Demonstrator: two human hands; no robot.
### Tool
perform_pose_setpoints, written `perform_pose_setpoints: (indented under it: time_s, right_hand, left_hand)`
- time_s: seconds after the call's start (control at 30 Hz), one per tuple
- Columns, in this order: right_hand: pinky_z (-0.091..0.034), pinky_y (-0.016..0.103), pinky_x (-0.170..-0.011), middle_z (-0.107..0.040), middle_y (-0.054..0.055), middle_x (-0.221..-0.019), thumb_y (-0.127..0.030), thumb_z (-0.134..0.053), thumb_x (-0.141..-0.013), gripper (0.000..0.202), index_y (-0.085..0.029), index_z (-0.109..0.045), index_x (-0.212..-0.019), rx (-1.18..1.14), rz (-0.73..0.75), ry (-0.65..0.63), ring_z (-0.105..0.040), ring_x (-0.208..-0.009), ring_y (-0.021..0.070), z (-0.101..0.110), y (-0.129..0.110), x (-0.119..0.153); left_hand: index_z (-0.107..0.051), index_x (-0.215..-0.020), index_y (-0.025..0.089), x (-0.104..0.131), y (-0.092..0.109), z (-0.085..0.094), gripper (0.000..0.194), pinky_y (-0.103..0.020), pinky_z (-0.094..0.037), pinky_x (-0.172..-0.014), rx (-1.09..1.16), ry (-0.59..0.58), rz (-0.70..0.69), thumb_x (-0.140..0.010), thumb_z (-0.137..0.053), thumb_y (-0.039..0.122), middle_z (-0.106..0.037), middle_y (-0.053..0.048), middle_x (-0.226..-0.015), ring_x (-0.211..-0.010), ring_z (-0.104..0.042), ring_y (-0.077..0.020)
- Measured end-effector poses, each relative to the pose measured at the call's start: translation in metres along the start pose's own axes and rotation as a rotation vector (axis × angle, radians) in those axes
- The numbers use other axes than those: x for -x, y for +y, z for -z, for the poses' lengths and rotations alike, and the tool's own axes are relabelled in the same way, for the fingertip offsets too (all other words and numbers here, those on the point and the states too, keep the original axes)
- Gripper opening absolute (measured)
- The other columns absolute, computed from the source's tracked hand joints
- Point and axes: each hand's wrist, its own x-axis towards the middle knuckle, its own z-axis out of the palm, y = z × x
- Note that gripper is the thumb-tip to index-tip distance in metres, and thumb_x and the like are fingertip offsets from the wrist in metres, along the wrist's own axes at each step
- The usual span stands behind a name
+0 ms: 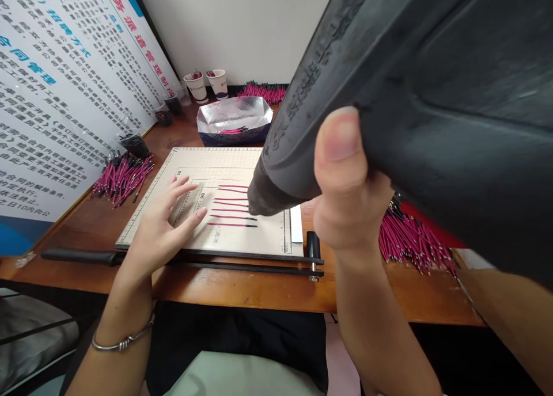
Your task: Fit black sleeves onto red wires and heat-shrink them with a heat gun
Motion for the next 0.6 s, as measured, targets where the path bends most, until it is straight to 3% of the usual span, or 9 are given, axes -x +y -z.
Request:
perform_pose_setpoints:
  time_s: [0.1, 0.17, 0.37, 0.47, 0.6]
  right_hand:
    - [-0.053, 0.023, -0.106, -0.058, -0.024, -0.142, -0.017, -0.001, -0.098, 0.075, -0.048, -0.054, -0.141, 0.065, 0.141, 0.194, -0.014, -0.154, 0.0149, -0.007, -0.003, 0.006]
    - [-0.05, 0.024, -0.111, -0.058, -0.026, -0.143, -0.017, 0.0, -0.1, 0.076, -0.045, -0.062, -0.133, 0.042, 0.137, 0.271, -0.014, -0.154, 0.0149, -0.01, -0.004, 0.007]
    - [-0.033, 0.024, -0.125, -0.062, -0.038, -0.128, -0.011, 0.013, -0.099, 0.095, -0.049, -0.074, -0.104, -0.043, 0.165, 0.287, 0.003, -0.151, 0.0077, -0.016, -0.01, 0.003]
    - [-0.028, 0.022, -0.126, -0.062, -0.04, -0.126, -0.01, 0.01, -0.1, 0.093, -0.048, -0.075, -0.098, -0.033, 0.183, 0.308, 0.007, -0.15, 0.0066, -0.014, -0.01, 0.0]
    - [-0.022, 0.026, -0.132, -0.057, -0.035, -0.138, -0.013, 0.0, -0.104, 0.08, -0.046, -0.071, -0.117, 0.014, 0.175, 0.27, 0.007, -0.152, 0.0096, -0.01, -0.007, 0.001]
  left_hand:
    - [-0.068, -0.129, 0.015, -0.002, 0.004, 0.0, 0.055, -0.056, -0.028, -0.127, 0.024, 0.013, 0.048, -0.09, -0.061, 0.053, -0.058, -0.018, -0.149, -0.158, -0.026, -0.0319]
    - [-0.067, -0.13, 0.015, -0.005, 0.007, 0.001, 0.055, -0.055, -0.027, -0.128, 0.012, 0.008, 0.042, -0.091, -0.059, 0.052, -0.06, -0.018, -0.148, -0.158, -0.027, -0.0305]
    - [-0.06, -0.139, 0.017, -0.024, 0.017, 0.006, 0.056, -0.054, -0.035, -0.124, -0.107, -0.105, -0.006, -0.094, -0.056, 0.05, -0.042, -0.016, -0.162, -0.152, -0.04, -0.0316]
    - [-0.058, -0.143, 0.018, -0.04, 0.024, 0.008, 0.06, -0.054, -0.04, -0.12, -0.208, -0.219, -0.018, -0.095, -0.052, 0.053, -0.03, -0.015, -0.168, -0.148, -0.045, -0.0353]
    - [-0.056, -0.145, 0.017, -0.058, 0.03, 0.009, 0.061, -0.049, -0.046, -0.115, -0.253, -0.341, -0.082, -0.096, -0.047, 0.053, -0.054, -0.012, -0.155, -0.139, -0.055, -0.033]
